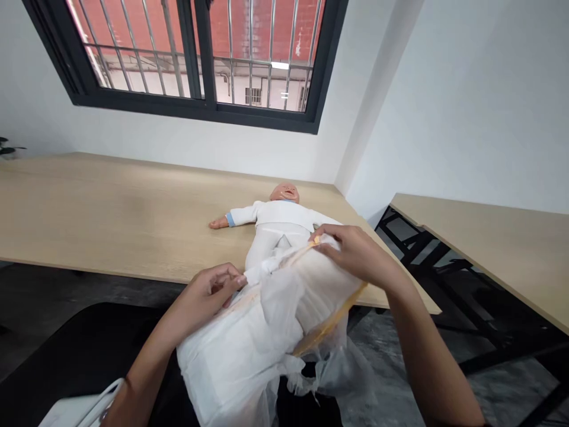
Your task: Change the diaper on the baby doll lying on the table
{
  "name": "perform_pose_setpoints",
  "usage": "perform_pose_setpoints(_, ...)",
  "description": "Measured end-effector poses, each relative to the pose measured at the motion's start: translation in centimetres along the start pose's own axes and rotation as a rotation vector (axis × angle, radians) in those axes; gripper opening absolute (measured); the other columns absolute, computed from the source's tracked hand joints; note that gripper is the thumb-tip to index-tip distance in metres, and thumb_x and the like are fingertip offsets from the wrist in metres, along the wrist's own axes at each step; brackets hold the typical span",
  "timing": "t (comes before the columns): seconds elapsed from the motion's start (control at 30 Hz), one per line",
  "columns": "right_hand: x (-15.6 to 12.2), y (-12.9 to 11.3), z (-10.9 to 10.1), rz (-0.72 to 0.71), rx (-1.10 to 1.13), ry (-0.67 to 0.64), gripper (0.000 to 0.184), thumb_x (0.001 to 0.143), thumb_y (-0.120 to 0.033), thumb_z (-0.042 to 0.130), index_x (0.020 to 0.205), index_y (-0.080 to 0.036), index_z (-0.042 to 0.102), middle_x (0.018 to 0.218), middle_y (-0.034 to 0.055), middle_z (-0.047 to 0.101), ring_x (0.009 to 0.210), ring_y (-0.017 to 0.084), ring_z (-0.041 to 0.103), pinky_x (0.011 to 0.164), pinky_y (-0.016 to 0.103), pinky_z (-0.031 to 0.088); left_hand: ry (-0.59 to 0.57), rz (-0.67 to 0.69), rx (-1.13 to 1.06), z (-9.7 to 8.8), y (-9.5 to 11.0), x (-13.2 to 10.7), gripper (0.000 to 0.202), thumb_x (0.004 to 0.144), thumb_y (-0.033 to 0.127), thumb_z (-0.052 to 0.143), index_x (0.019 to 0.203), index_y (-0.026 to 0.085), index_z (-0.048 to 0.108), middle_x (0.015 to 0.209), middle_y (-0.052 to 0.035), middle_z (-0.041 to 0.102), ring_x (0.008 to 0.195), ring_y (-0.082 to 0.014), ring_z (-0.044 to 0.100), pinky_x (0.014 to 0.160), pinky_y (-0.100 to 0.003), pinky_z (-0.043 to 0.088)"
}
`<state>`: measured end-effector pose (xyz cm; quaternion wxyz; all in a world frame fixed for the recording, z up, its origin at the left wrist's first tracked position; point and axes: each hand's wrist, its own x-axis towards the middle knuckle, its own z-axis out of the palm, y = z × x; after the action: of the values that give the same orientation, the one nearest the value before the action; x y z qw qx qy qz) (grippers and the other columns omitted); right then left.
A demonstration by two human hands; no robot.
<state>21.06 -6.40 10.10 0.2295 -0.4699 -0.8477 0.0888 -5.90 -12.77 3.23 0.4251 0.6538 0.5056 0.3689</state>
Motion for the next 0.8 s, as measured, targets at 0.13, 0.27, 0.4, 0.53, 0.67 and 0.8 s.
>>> perform_pose_setpoints(0.13,4.2,4.4,1.6,0.000,0.123,-0.161,0.019,0.084,-0.032,0.054,0.090,-0.019,0.067,0.086,0.0025,0.067,0.080,0.020,0.058,0.070,0.029,0.040,-0.055,0.004,0.029,0.2,-1.5,0.6,0.037,0.086,0.052,0.050,0.071,0.018,0.052,0.062,0.0052,0.040,0.057,-0.0104,0.036,0.053,-0.021,0.029)
perform_pose_setpoints(0.27,5.2,6.6,3.5,0.006,0.124,-0.178,0.016,0.084,-0.030,0.053,0.086,-0.019,0.064,0.087,0.0022,0.066,0.081,0.019,0.058,0.073,0.029,0.041,0.016,0.023,0.207,0.8,-2.3,0.7,0.041,0.078,0.050,0.059,0.061,0.019,0.038,0.063,0.0052,0.033,0.060,-0.0116,0.034,0.055,-0.022,0.027)
perform_pose_setpoints(0.4,2.7,4.3,4.0,-0.020,-0.080,0.119,0.016,0.083,-0.022,0.057,0.099,-0.019,0.061,0.102,0.0063,0.065,0.100,0.025,0.056,0.088,0.037,0.040,0.044,0.066,0.245,1.3,-2.2,0.7,0.033,0.080,0.045,0.058,0.065,0.019,0.045,0.069,0.0028,0.042,0.067,-0.0146,0.041,0.061,-0.023,0.033)
perform_pose_setpoints(0.53,0.0,-0.2,5.4,-0.138,-0.024,0.320,0.036,0.085,-0.039,0.060,0.115,-0.020,0.054,0.113,0.0086,0.062,0.106,0.025,0.055,0.092,0.039,0.041,-0.004,0.021,0.068,2.0,-1.6,0.4,0.028,0.082,0.045,0.056,0.074,0.018,0.052,0.073,0.0011,0.050,0.072,-0.0163,0.047,0.065,-0.024,0.039)
perform_pose_setpoints(0.67,0.8,-2.0,7.5,-0.118,-0.064,0.281,0.048,0.075,-0.046,0.070,0.111,-0.017,0.057,0.105,0.0106,0.065,0.099,0.029,0.057,0.085,0.040,0.042,-0.054,0.003,-0.021,2.5,-1.0,-0.1,0.028,0.082,0.044,0.057,0.082,0.017,0.058,0.080,-0.0017,0.059,0.078,-0.0191,0.054,0.069,-0.025,0.042)
perform_pose_setpoints(0.8,3.2,0.5,7.4,0.058,0.019,0.320,0.008,0.082,-0.027,0.056,0.082,-0.020,0.060,0.077,0.0033,0.067,0.075,0.021,0.059,0.070,0.030,0.039,-0.069,-0.005,-0.066,2.4,-0.9,-0.7,0.027,0.082,0.043,0.057,0.086,0.017,0.062,0.086,-0.0028,0.065,0.086,-0.0216,0.058,0.074,-0.025,0.045)
